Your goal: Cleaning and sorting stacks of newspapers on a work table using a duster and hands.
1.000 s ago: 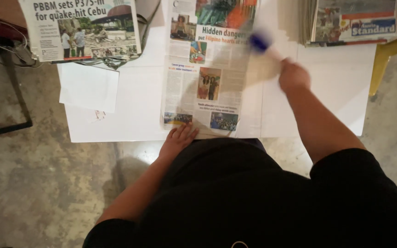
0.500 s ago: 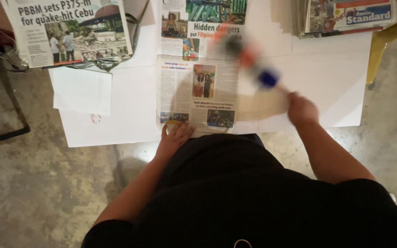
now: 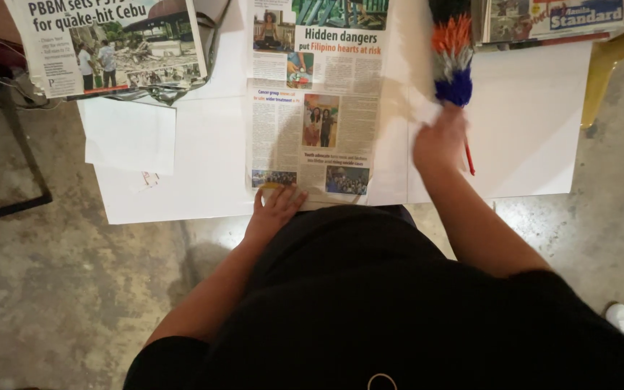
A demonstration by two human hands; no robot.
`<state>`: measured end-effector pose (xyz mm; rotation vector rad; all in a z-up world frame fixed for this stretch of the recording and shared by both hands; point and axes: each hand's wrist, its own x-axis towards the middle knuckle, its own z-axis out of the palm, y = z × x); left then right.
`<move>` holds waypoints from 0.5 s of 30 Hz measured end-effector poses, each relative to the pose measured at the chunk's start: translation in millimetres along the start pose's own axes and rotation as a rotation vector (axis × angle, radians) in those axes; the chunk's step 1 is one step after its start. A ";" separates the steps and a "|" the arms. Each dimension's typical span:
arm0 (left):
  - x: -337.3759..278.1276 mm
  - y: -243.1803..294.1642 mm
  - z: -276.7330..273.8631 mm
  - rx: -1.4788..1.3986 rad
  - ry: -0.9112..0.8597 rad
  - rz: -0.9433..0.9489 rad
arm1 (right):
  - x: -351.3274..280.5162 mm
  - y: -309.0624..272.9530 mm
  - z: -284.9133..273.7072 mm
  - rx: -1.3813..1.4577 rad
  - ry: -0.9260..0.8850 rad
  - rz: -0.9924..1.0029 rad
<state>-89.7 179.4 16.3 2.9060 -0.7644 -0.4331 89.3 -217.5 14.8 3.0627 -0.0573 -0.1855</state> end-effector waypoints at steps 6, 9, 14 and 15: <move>0.0 3.4 -10.3 -0.056 0.042 -0.003 | 62.0 -74.4 19.6 0.643 -0.278 0.170; -0.8 1.7 11.4 0.005 0.102 -0.018 | 92.6 -84.8 76.6 0.596 -0.147 0.163; 0.2 4.4 11.1 0.013 0.213 -0.018 | 93.9 -105.6 22.2 1.054 -0.343 0.499; 0.7 5.1 7.6 -0.008 0.224 -0.016 | 97.0 -105.2 27.3 1.156 -0.358 0.523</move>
